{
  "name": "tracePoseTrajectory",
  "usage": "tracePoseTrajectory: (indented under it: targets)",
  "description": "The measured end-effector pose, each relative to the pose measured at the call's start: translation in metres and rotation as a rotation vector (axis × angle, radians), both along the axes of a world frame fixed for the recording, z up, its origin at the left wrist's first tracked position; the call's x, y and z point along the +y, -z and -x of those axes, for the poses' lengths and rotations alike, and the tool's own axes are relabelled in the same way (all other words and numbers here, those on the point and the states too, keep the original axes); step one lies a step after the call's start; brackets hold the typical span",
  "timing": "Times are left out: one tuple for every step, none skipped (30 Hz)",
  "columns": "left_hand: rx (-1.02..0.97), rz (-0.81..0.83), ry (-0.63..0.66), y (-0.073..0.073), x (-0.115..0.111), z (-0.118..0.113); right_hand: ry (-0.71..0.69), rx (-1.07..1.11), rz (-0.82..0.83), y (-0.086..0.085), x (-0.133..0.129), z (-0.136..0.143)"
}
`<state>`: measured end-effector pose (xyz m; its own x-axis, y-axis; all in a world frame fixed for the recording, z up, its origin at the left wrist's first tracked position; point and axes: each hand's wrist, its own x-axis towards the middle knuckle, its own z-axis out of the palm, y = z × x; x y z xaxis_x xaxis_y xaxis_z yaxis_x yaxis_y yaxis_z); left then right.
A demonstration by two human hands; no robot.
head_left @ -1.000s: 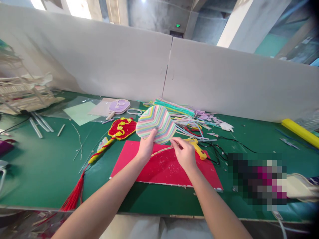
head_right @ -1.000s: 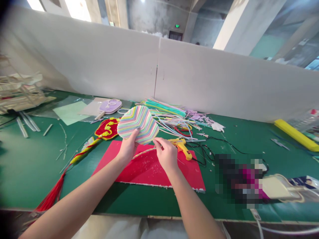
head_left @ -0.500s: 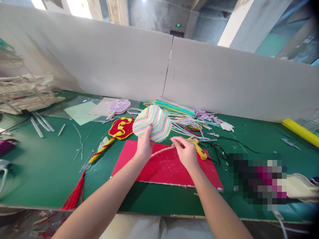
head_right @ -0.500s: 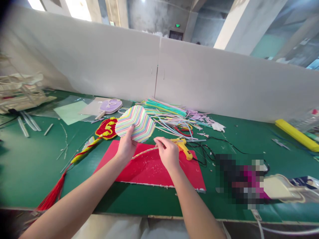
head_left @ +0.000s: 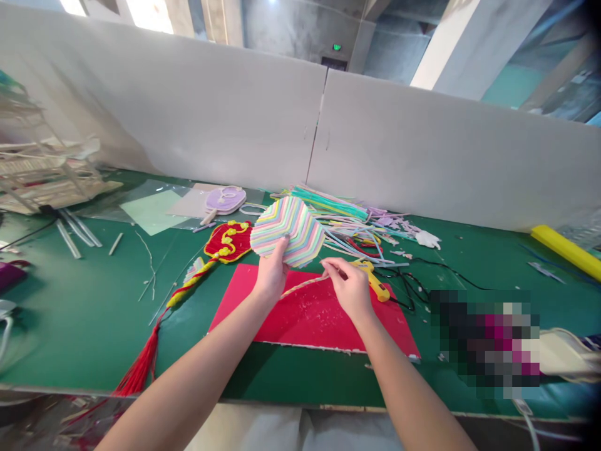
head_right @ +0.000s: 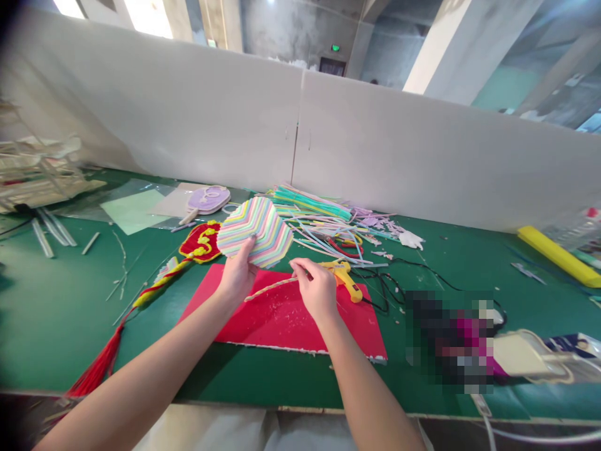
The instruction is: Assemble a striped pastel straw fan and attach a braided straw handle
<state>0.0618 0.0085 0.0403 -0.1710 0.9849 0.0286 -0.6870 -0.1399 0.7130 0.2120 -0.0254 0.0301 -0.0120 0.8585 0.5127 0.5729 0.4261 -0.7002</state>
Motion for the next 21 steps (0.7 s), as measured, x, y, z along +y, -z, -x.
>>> tracePoseTrajectory:
  targets:
    - [0.011, -0.009, 0.000, 0.0001, 0.0001, 0.0004, -0.008, 0.022, 0.022, -0.0005, 0.0002, 0.0002]
    - [0.024, -0.019, -0.004, 0.0002, 0.0002, 0.0009, -0.027, 0.053, 0.052, -0.0011, 0.0006, 0.0001]
    - [0.037, -0.027, -0.009, 0.0002, 0.0002, 0.0015, -0.057, 0.095, 0.090, -0.0017, 0.0013, -0.0003]
    - [0.049, -0.032, -0.013, 0.0001, 0.0002, 0.0020, -0.098, 0.143, 0.134, -0.0024, 0.0022, -0.0010]
    - [0.056, -0.034, -0.010, -0.0001, 0.0002, 0.0025, -0.144, 0.189, 0.180, -0.0031, 0.0033, -0.0021]
    - [0.057, -0.033, -0.002, -0.0004, 0.0001, 0.0028, -0.188, 0.227, 0.222, -0.0037, 0.0043, -0.0033]
    - [0.052, -0.029, 0.011, -0.0007, 0.0000, 0.0030, -0.223, 0.250, 0.255, -0.0044, 0.0052, -0.0047]
    - [0.044, -0.023, 0.028, -0.0010, 0.0000, 0.0030, -0.238, 0.254, 0.272, -0.0050, 0.0058, -0.0060]
    - [0.035, -0.016, 0.046, -0.0011, -0.0001, 0.0029, -0.232, 0.239, 0.269, -0.0055, 0.0060, -0.0069]
    - [0.029, -0.008, 0.060, -0.0012, -0.0001, 0.0028, -0.208, 0.208, 0.244, -0.0059, 0.0057, -0.0075]
    - [0.025, -0.001, 0.068, -0.0010, 0.0000, 0.0025, -0.169, 0.169, 0.201, -0.0060, 0.0050, -0.0076]
    - [0.024, 0.003, 0.070, -0.0006, 0.0001, 0.0023, -0.126, 0.120, 0.149, -0.0059, 0.0039, -0.0072]
    - [0.024, 0.004, 0.062, 0.0000, 0.0003, 0.0021, -0.084, 0.068, 0.097, -0.0055, 0.0026, -0.0064]
    - [0.026, 0.000, 0.047, 0.0007, 0.0006, 0.0019, -0.050, 0.019, 0.050, -0.0049, 0.0013, -0.0053]
    - [0.029, -0.005, 0.027, 0.0015, 0.0010, 0.0018, -0.024, -0.024, 0.009, -0.0042, 0.0000, -0.0041]
    - [0.036, -0.008, 0.007, 0.0024, 0.0013, 0.0016, -0.001, -0.062, -0.027, -0.0033, -0.0011, -0.0029]
    - [0.044, -0.008, -0.010, 0.0031, 0.0017, 0.0016, 0.019, -0.093, -0.060, -0.0025, -0.0020, -0.0018]
    - [0.054, -0.004, -0.023, 0.0037, 0.0020, 0.0015, 0.042, -0.118, -0.092, -0.0017, -0.0028, -0.0008]
    - [0.063, 0.001, -0.033, 0.0042, 0.0022, 0.0014, 0.064, -0.136, -0.121, -0.0010, -0.0033, 0.0000]
    - [0.070, 0.005, -0.038, 0.0046, 0.0024, 0.0014, 0.081, -0.148, -0.139, -0.0006, -0.0037, 0.0007]
    - [0.076, 0.006, -0.041, 0.0049, 0.0026, 0.0014, 0.090, -0.149, -0.142, -0.0002, -0.0038, 0.0013]
